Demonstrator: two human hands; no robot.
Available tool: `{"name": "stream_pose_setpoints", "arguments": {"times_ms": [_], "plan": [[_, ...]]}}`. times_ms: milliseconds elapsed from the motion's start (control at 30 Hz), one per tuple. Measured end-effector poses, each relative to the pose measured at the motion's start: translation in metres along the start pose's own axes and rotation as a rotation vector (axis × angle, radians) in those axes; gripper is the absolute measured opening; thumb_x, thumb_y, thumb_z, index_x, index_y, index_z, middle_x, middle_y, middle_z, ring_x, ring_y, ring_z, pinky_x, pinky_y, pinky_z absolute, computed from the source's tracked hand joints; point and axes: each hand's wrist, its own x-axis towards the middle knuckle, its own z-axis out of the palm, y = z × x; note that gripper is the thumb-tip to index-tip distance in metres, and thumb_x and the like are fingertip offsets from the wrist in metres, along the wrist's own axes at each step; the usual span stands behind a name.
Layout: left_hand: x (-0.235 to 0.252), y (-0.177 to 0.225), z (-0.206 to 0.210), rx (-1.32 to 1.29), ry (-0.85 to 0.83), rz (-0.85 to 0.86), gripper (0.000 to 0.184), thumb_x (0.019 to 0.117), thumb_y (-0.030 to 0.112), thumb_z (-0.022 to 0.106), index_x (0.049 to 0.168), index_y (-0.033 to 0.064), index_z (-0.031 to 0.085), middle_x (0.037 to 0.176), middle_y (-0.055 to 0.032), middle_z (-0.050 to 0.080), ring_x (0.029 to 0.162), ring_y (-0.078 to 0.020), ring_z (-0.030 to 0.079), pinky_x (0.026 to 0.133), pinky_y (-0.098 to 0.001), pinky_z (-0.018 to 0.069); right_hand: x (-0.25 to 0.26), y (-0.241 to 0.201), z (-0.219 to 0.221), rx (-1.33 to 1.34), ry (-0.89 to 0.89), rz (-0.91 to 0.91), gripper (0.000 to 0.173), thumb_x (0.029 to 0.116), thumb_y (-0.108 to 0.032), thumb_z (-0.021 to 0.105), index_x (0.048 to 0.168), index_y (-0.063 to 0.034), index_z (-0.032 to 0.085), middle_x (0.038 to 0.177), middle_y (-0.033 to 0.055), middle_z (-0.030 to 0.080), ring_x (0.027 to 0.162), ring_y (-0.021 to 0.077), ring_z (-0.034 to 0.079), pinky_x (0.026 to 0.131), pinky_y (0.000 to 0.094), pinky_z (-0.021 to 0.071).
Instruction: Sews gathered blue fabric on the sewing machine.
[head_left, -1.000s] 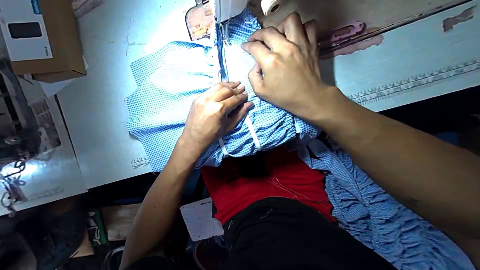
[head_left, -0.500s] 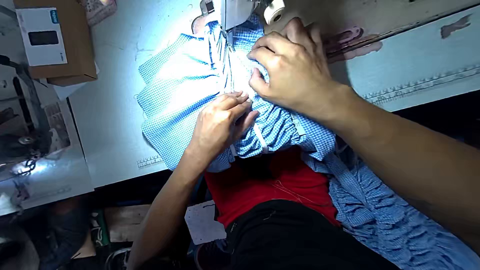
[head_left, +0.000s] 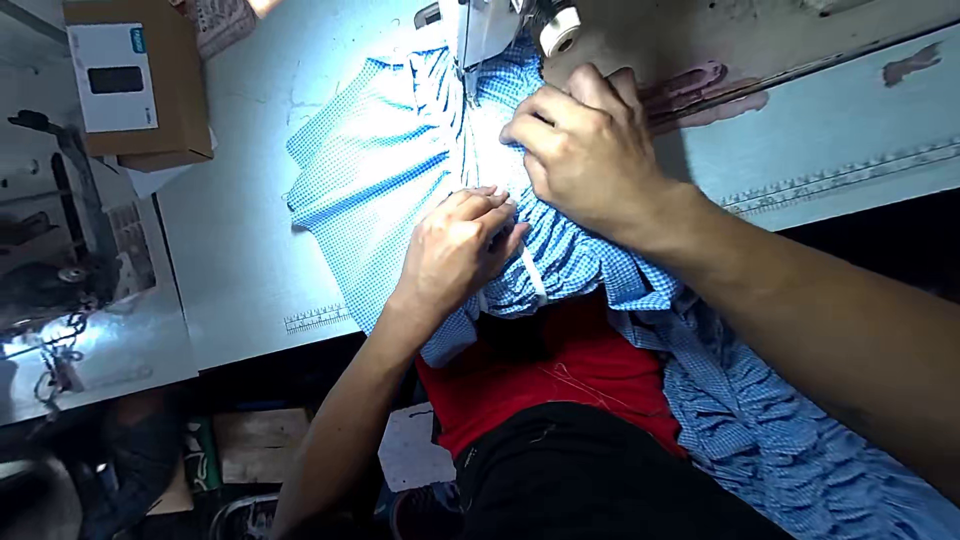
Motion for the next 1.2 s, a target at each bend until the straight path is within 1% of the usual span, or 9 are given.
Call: {"name": "stream_pose_setpoints", "arguments": {"times_ms": [133, 300, 433, 567, 733, 867, 1000, 1133, 1200], "plan": [[0.0, 0.003, -0.001, 0.019, -0.011, -0.019, 0.024, 0.0971, 0.03, 0.07, 0.106, 0.0108, 0.08, 0.118, -0.0061, 0.076, 0.121, -0.0203, 0.067, 0.103, -0.0341, 0.0533, 0.002, 0.001, -0.001, -0.032, -0.031, 0.054, 0.04, 0.1027, -0.035, 0.044, 0.12, -0.0104, 0.069, 0.13, 0.0146, 0.064, 0.118, 0.0443, 0.055, 0.092, 0.0638, 0.037], [0.008, -0.001, 0.004, 0.019, 0.039, -0.005, 0.025, 0.0985, 0.03, 0.067, 0.103, 0.0097, 0.081, 0.115, -0.0068, 0.077, 0.118, -0.0213, 0.069, 0.103, -0.0347, 0.0543, 0.004, 0.003, 0.001, 0.01, -0.01, 0.02, 0.031, 0.105, -0.015, 0.042, 0.12, -0.0091, 0.068, 0.129, 0.0139, 0.065, 0.116, 0.0427, 0.056, 0.092, 0.0603, 0.0402], [0.007, 0.002, 0.003, 0.028, 0.032, -0.016, 0.021, 0.0982, 0.027, 0.067, 0.102, 0.0111, 0.081, 0.113, -0.006, 0.077, 0.116, -0.0195, 0.07, 0.101, -0.0331, 0.0547, 0.003, 0.003, 0.0, 0.0, -0.036, 0.06, 0.044, 0.1041, -0.038, 0.042, 0.126, -0.0105, 0.068, 0.138, 0.0134, 0.062, 0.121, 0.0433, 0.054, 0.094, 0.0628, 0.0371], [0.006, 0.004, 0.004, 0.032, 0.03, -0.027, 0.027, 0.0979, 0.034, 0.068, 0.103, 0.011, 0.081, 0.115, -0.0068, 0.077, 0.118, -0.0203, 0.07, 0.101, -0.0338, 0.0552, 0.002, 0.002, -0.001, 0.005, -0.003, 0.014, 0.033, 0.104, -0.012, 0.042, 0.126, -0.0118, 0.066, 0.13, 0.0152, 0.063, 0.116, 0.0437, 0.056, 0.089, 0.0599, 0.0398], [0.006, 0.005, 0.004, 0.048, 0.04, -0.029, 0.029, 0.0972, 0.036, 0.068, 0.103, 0.0112, 0.081, 0.114, -0.0066, 0.077, 0.117, -0.0202, 0.07, 0.1, -0.0338, 0.055, 0.004, 0.002, -0.003, -0.025, -0.066, 0.045, 0.041, 0.1026, -0.033, 0.042, 0.123, -0.0074, 0.067, 0.136, 0.0168, 0.061, 0.124, 0.047, 0.052, 0.093, 0.0663, 0.0364], [0.005, 0.006, 0.003, 0.038, 0.015, -0.05, 0.029, 0.098, 0.035, 0.067, 0.105, 0.0108, 0.08, 0.117, -0.0062, 0.077, 0.119, -0.0202, 0.069, 0.101, -0.0344, 0.0551, 0.004, 0.004, -0.002, 0.018, -0.032, -0.002, 0.032, 0.1045, -0.011, 0.04, 0.12, -0.0069, 0.067, 0.13, 0.0143, 0.064, 0.118, 0.0435, 0.055, 0.09, 0.0605, 0.0393], [0.005, 0.006, 0.004, 0.046, 0.047, -0.029, 0.022, 0.0971, 0.029, 0.068, 0.101, 0.0117, 0.081, 0.112, -0.0055, 0.078, 0.115, -0.0194, 0.071, 0.099, -0.0332, 0.0555, 0.004, 0.004, -0.004, -0.017, -0.072, 0.034, 0.045, 0.1035, -0.036, 0.04, 0.125, -0.0073, 0.067, 0.137, 0.0143, 0.061, 0.123, 0.0446, 0.053, 0.093, 0.0645, 0.037], [0.002, 0.01, -0.002, 0.025, -0.008, -0.054, 0.024, 0.0957, 0.033, 0.072, 0.102, 0.0111, 0.08, 0.115, -0.0068, 0.076, 0.118, -0.0207, 0.068, 0.101, -0.0355, 0.0549, 0.003, 0.004, -0.004, -0.017, -0.046, -0.011, 0.029, 0.1045, -0.013, 0.041, 0.121, -0.0064, 0.064, 0.128, 0.017, 0.062, 0.117, 0.045, 0.054, 0.088, 0.0609, 0.0392], [0.003, 0.01, -0.001, 0.031, -0.005, -0.061, 0.028, 0.095, 0.036, 0.072, 0.103, 0.0109, 0.08, 0.114, -0.0071, 0.076, 0.118, -0.021, 0.069, 0.1, -0.0353, 0.055, 0.004, 0.003, -0.005, -0.026, -0.056, -0.005, 0.029, 0.1065, -0.017, 0.039, 0.114, -0.0039, 0.064, 0.122, 0.0185, 0.063, 0.115, 0.0454, 0.055, 0.087, 0.0614, 0.0383]]}}
